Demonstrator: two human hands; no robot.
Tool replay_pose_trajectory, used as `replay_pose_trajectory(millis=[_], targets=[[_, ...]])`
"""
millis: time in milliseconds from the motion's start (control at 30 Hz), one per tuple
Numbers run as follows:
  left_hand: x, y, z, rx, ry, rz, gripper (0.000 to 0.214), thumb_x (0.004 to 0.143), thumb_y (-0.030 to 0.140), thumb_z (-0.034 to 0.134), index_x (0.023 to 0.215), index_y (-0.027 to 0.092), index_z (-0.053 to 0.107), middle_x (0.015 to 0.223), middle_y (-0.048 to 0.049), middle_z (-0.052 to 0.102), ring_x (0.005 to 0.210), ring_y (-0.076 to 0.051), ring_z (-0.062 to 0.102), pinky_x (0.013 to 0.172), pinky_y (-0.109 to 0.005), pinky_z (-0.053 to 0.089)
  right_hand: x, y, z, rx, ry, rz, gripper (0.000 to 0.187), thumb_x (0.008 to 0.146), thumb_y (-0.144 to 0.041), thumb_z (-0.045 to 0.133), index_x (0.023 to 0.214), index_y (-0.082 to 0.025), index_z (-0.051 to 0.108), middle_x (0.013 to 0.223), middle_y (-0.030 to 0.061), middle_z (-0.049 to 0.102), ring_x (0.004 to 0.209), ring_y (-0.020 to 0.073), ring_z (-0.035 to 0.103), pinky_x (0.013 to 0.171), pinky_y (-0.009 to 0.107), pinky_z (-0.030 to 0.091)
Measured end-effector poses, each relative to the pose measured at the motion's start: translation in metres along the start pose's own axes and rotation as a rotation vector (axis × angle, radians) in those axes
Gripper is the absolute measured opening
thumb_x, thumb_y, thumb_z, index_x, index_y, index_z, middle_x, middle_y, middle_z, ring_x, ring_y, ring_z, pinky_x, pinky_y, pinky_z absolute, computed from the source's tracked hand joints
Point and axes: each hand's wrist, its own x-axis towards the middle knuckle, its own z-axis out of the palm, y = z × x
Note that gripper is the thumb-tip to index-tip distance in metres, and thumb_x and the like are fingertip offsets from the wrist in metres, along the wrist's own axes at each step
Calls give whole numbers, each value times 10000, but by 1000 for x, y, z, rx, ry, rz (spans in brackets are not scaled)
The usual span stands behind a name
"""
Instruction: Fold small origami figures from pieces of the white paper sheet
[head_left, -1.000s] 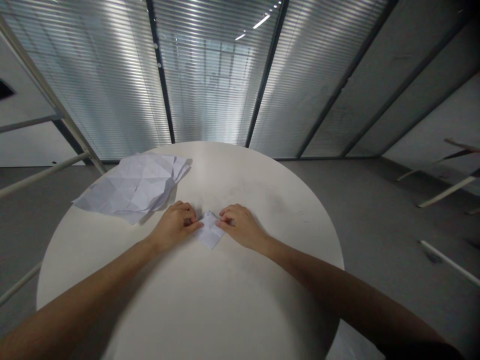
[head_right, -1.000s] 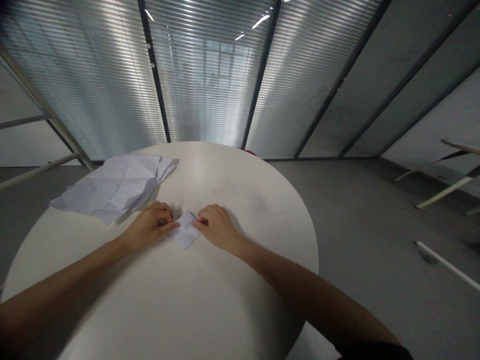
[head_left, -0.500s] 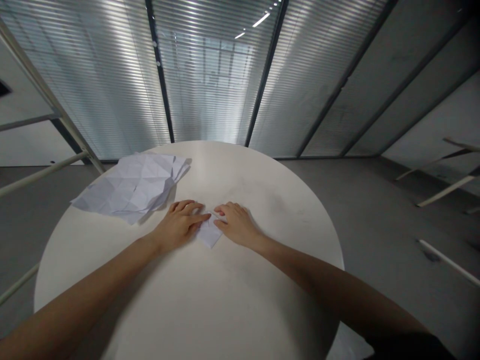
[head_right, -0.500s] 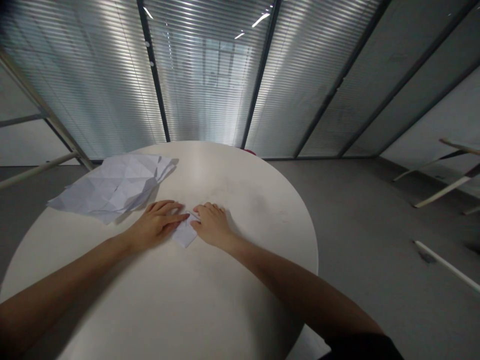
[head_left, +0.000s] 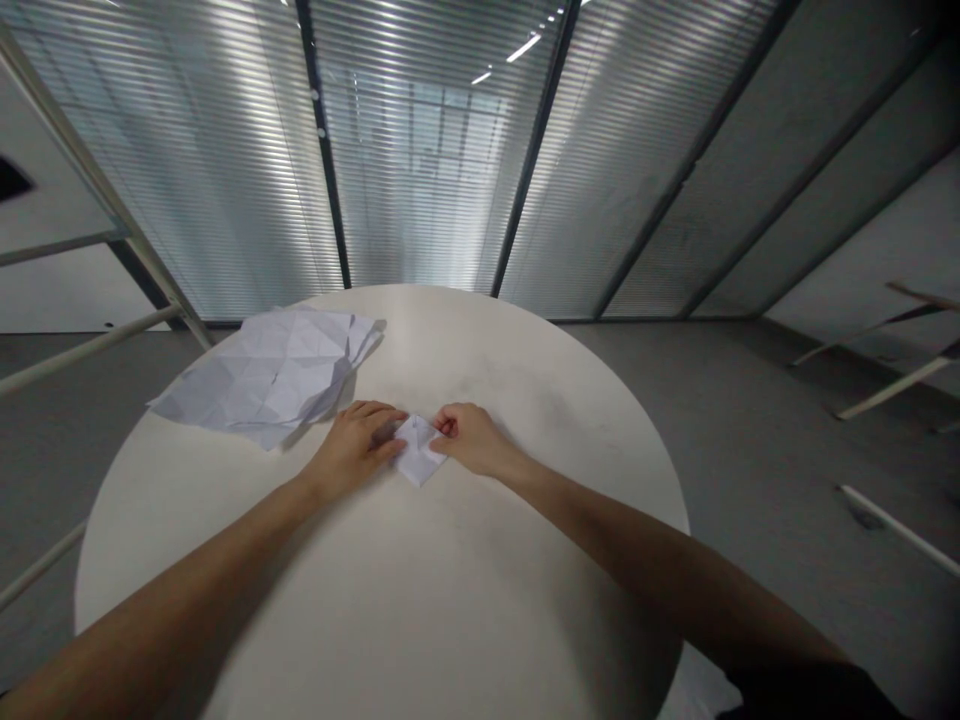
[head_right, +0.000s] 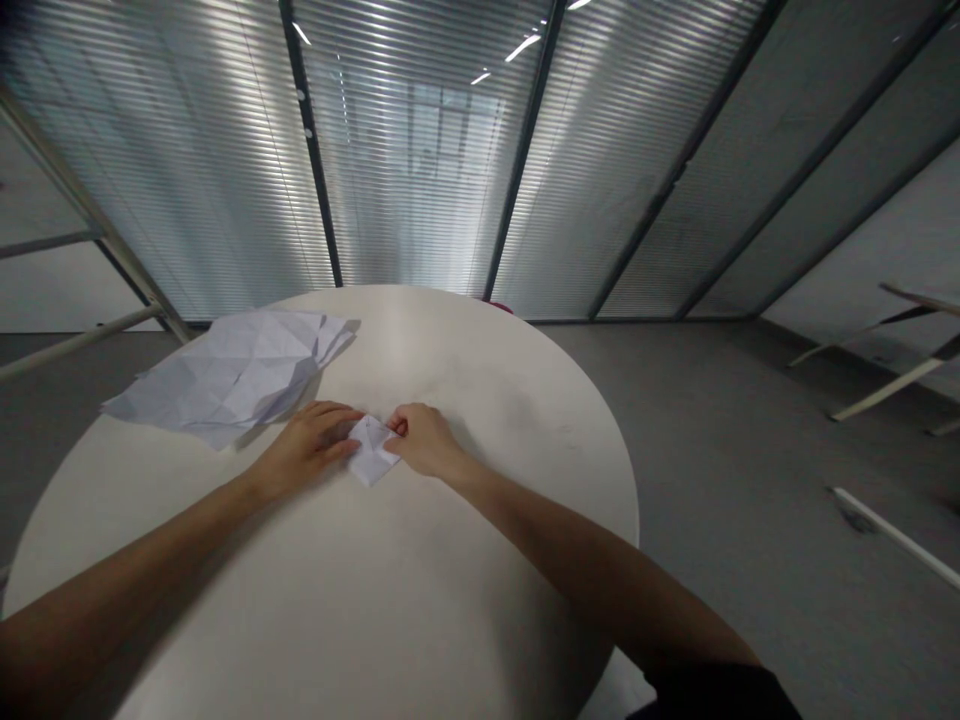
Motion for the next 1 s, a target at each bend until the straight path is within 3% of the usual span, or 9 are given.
replay_pose_trajectory(millis=[133, 200, 300, 400, 633, 767, 833, 900, 1000], targets=[[-2, 6, -9, 38, 215, 137, 148, 870, 265, 555, 872, 215, 694, 861, -46, 665, 841, -177, 565, 780, -340, 408, -9, 1, -4, 12, 291, -362, 100, 726, -98, 655, 660, -165, 621, 705, -1, 602, 684, 119, 531, 659, 251, 412], [-4, 9, -10, 163, 260, 239, 118, 857, 231, 579, 857, 238, 697, 850, -35, 662, 836, -177, 541, 759, -339, 374, -13, 5, -6, -99, 348, -574, 127, 763, -83, 631, 678, -176, 645, 750, 20, 629, 754, 143, 531, 739, 291, 416], [-9, 14, -9, 303, 174, 385, 129, 856, 179, 572, 831, 233, 687, 832, -31, 660, 836, -177, 517, 750, -339, 348, -21, 16, -5, -258, 319, -734, 125, 820, -132, 612, 735, -190, 682, 805, 35, 664, 781, 160, 532, 767, 325, 411], [-11, 23, -7, 326, 45, 493, 169, 863, 132, 531, 788, 198, 667, 826, -37, 657, 845, -178, 516, 759, -335, 357, -31, 26, -1, -356, 247, -777, 130, 844, -156, 593, 796, -206, 702, 871, 32, 688, 830, 169, 549, 783, 334, 409], [-9, 33, -11, 131, -213, 368, 165, 839, 216, 539, 935, 191, 671, 908, -54, 632, 863, -180, 544, 780, -326, 384, -37, 25, -4, -296, 45, -569, 188, 782, -116, 604, 909, -199, 717, 992, 32, 700, 918, 177, 579, 850, 335, 425], [-7, 29, -10, 132, -189, 267, 228, 913, 293, 480, 858, 202, 682, 858, -47, 625, 850, -176, 534, 761, -319, 378, -31, 20, -6, -176, 61, -364, 107, 810, -222, 630, 735, -197, 703, 943, 35, 695, 890, 163, 582, 829, 311, 429], [-7, 27, -8, 166, -166, 188, 219, 907, 327, 495, 879, 221, 685, 882, -48, 622, 871, -190, 525, 761, -326, 379, -28, 17, -4, -153, 64, -298, 27, 777, -193, 664, 772, -194, 690, 932, 31, 687, 878, 159, 576, 838, 314, 417], [-7, 25, -6, 189, -146, 89, 212, 878, 367, 537, 974, 230, 668, 954, -55, 618, 913, -212, 518, 780, -343, 386, -25, 16, -2, -126, 68, -237, 188, 738, -151, 685, 922, -194, 678, 946, 32, 675, 866, 156, 570, 834, 315, 414], [-8, 23, -2, 199, -107, -72, 402, 813, 441, 606, 1134, 200, 591, 1041, -78, 606, 968, -245, 513, 815, -376, 393, -21, 16, 2, -44, 58, -129, 465, 695, -131, 713, 1145, -185, 610, 934, 36, 659, 793, 140, 566, 769, 290, 431]])
